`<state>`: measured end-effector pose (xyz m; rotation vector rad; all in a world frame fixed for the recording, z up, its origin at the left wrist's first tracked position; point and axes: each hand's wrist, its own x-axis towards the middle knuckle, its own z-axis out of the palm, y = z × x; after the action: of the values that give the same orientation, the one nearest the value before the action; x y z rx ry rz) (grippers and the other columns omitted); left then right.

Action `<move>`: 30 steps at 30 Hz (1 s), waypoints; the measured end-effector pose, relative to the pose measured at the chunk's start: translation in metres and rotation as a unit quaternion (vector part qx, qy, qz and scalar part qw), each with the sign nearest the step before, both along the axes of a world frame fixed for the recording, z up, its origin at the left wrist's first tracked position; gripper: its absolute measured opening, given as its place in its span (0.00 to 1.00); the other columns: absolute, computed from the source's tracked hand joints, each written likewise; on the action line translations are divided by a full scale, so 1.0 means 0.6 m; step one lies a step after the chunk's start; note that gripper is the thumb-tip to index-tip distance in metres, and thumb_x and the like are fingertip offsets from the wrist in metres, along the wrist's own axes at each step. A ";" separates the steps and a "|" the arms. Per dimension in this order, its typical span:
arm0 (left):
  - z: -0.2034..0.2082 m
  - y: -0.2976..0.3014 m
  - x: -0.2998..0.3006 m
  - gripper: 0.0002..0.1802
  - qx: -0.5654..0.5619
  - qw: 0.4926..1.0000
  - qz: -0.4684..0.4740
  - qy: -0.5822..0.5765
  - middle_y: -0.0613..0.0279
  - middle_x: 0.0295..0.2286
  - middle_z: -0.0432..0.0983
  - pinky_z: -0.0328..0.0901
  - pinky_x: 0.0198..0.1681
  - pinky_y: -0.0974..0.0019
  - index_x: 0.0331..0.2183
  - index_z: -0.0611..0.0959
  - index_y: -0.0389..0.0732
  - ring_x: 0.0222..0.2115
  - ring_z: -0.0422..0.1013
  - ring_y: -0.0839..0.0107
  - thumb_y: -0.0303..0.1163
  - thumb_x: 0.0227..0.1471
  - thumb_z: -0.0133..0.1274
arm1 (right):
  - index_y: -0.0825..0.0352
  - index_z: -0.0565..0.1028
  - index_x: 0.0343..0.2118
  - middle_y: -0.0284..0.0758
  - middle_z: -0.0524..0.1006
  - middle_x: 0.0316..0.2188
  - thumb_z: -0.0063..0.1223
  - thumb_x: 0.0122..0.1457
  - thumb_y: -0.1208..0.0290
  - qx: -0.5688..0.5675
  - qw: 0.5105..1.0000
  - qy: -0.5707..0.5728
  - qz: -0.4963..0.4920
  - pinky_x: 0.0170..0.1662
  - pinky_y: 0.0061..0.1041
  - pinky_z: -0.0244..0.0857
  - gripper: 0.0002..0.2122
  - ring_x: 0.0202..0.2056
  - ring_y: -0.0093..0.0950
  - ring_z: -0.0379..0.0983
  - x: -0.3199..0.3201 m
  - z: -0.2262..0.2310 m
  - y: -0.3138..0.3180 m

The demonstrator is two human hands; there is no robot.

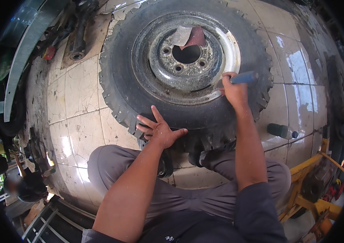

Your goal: The person sits on the floor and uses a blue-handled scraper to clean the inner rim of a large tire. They repeatedly scrape the metal surface to remove dirt and grime.

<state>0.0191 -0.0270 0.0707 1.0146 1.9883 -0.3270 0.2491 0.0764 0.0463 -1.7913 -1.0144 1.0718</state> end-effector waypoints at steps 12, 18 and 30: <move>0.003 -0.001 -0.002 0.81 -0.002 1.000 -0.002 0.000 0.27 0.56 0.03 0.40 0.60 0.30 0.61 0.19 0.51 0.58 0.12 0.23 0.63 0.33 0.67 | 0.69 0.76 0.39 0.37 0.77 0.26 0.49 0.59 0.71 0.042 0.999 -0.008 0.007 0.26 0.21 0.71 0.09 0.24 0.26 0.78 0.009 0.007 0.006; -0.001 -0.002 0.000 0.81 -0.001 1.000 -0.001 -0.003 0.27 0.56 0.03 0.39 0.60 0.30 0.61 0.19 0.52 0.58 0.12 0.23 0.63 0.33 0.67 | 0.68 0.77 0.38 0.36 0.77 0.26 0.50 0.59 0.70 0.006 1.000 0.007 0.023 0.25 0.22 0.70 0.09 0.23 0.25 0.77 0.001 -0.017 0.000; 0.002 -0.001 -0.004 0.80 -0.001 1.000 0.000 -0.002 0.28 0.56 0.03 0.39 0.60 0.31 0.61 0.19 0.53 0.58 0.12 0.24 0.63 0.33 0.67 | 0.69 0.77 0.38 0.36 0.78 0.28 0.49 0.59 0.72 0.042 0.999 -0.004 0.006 0.26 0.21 0.72 0.08 0.24 0.25 0.78 0.014 0.010 0.009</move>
<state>0.0168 -0.0276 0.0719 1.0121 1.9842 -0.3262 0.2577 0.0816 0.0524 -1.7252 -1.0619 1.0155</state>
